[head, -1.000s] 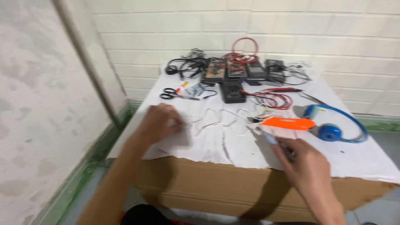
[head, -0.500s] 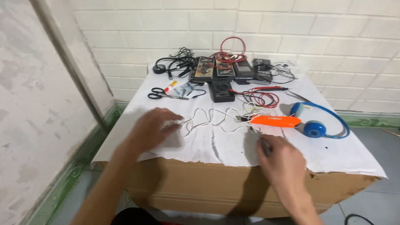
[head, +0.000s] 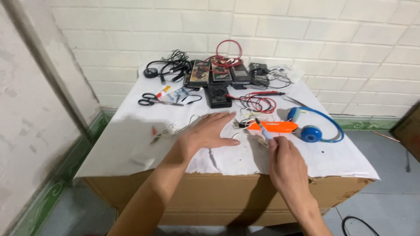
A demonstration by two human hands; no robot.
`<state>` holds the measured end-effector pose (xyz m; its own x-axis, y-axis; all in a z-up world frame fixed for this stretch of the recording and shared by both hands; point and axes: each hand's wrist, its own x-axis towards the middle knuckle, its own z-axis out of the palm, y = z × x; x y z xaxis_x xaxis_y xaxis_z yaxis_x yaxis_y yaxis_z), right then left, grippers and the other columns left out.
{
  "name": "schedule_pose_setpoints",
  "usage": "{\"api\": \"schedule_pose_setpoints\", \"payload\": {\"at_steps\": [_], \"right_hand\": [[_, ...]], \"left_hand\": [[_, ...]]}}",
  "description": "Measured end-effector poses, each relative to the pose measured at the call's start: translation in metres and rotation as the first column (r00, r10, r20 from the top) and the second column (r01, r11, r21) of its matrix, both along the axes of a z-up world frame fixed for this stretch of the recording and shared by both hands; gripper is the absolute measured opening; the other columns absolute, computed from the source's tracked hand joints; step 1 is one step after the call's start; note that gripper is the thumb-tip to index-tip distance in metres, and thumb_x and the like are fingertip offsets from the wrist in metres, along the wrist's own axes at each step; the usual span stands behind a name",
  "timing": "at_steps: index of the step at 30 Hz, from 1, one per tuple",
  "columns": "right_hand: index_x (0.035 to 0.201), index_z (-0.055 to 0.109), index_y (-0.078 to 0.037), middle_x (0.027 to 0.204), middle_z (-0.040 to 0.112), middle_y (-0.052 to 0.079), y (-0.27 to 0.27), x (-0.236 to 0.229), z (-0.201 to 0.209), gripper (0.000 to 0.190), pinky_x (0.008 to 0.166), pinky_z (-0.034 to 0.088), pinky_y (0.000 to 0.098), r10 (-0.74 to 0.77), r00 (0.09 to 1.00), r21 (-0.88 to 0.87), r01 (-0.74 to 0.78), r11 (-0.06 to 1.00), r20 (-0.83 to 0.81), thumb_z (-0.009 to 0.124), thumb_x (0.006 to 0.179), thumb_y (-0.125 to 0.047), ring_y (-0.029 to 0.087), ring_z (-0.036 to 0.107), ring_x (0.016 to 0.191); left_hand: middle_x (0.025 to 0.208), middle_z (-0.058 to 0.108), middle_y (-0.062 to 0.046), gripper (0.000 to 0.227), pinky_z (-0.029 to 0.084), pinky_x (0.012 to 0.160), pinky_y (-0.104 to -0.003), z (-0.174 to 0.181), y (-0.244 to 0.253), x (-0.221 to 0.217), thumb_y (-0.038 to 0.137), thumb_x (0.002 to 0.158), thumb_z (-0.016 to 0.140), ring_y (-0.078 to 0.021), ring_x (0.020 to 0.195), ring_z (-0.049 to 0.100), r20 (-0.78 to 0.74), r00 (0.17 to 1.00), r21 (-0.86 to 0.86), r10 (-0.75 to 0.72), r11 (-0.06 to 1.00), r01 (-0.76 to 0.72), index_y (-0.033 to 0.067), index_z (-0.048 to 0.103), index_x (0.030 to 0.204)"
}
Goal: Soldering wires to electronic components and testing connections with a multimeter on a workbench.
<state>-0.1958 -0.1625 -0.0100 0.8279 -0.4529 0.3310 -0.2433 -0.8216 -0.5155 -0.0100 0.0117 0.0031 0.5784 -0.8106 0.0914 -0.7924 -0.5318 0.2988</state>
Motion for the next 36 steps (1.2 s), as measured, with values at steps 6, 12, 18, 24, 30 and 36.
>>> {"api": "schedule_pose_setpoints", "payload": {"at_steps": [6,12,18,24,30,36], "right_hand": [[0.12,0.051,-0.005,0.101,0.068,0.026,-0.02,0.004,-0.01,0.057,0.07,0.047,0.0574,-0.005,1.0,-0.099,0.007,0.995,0.018,0.065,0.092,-0.052,0.05,0.062,0.093],[0.131,0.048,-0.005,0.098,0.07,0.027,0.004,-0.004,0.015,0.049,0.079,0.054,0.0579,-0.114,0.992,-0.064,0.111,0.992,-0.047,0.059,0.097,-0.038,0.05,0.07,0.091],[0.137,0.049,-0.015,0.106,0.067,0.016,0.036,-0.005,-0.011,0.038,0.063,0.054,0.0598,0.007,0.998,-0.11,-0.014,0.994,-0.061,0.042,0.102,-0.029,0.043,0.068,0.088],[0.121,0.064,-0.016,0.083,0.066,0.009,0.035,0.006,-0.016,0.028,0.057,0.054,0.0551,0.077,0.997,-0.303,-0.083,0.949,-0.03,0.056,0.097,-0.028,0.038,0.065,0.078],[0.12,0.07,-0.018,0.089,0.073,0.005,0.027,0.009,-0.011,0.032,0.059,0.054,0.0531,0.126,0.992,-0.274,-0.13,0.953,-0.031,0.061,0.091,-0.029,0.036,0.068,0.082],[0.121,0.073,-0.018,0.091,0.074,0.001,0.024,0.011,-0.017,0.036,0.058,0.054,0.0468,0.184,0.978,-0.253,-0.155,0.955,0.094,0.062,0.089,-0.032,0.027,0.068,0.083]], "left_hand": [[0.127,0.063,-0.007,0.058,0.031,0.104,-0.042,-0.026,0.0,0.022,0.042,0.095,0.066,-0.0265,0.123,0.053,0.1,0.993,-0.147,-0.06,0.986,0.074,0.0179,0.057,0.146],[0.097,0.071,0.004,0.021,0.031,0.101,-0.038,-0.034,0.003,0.022,0.031,0.094,0.072,-0.0166,0.104,0.062,0.053,0.992,-0.271,-0.112,0.955,0.123,0.0254,0.079,0.113],[0.091,0.059,0.006,0.028,0.031,0.091,-0.038,-0.031,0.009,0.009,0.041,0.095,0.063,-0.0166,0.096,0.055,0.131,0.979,-0.231,-0.155,0.956,0.182,0.0275,0.084,0.107],[0.096,0.064,0.005,0.021,0.03,0.092,-0.037,-0.031,0.008,0.014,0.034,0.095,0.069,-0.0156,0.097,0.058,0.039,0.992,-0.219,-0.116,0.968,0.122,0.0285,0.083,0.108],[0.092,0.079,-0.008,0.016,0.054,0.065,-0.026,0.002,0.039,-0.02,0.018,0.092,0.071,-0.0132,0.072,0.067,-0.062,0.982,-0.512,-0.178,0.851,0.122,0.006,0.077,0.101],[0.095,0.066,-0.003,0.02,0.039,0.082,-0.037,-0.008,0.048,-0.029,0.021,0.097,0.067,-0.0215,0.09,0.062,0.225,0.955,-0.413,-0.194,0.869,0.274,0.0087,0.08,0.106]]}}
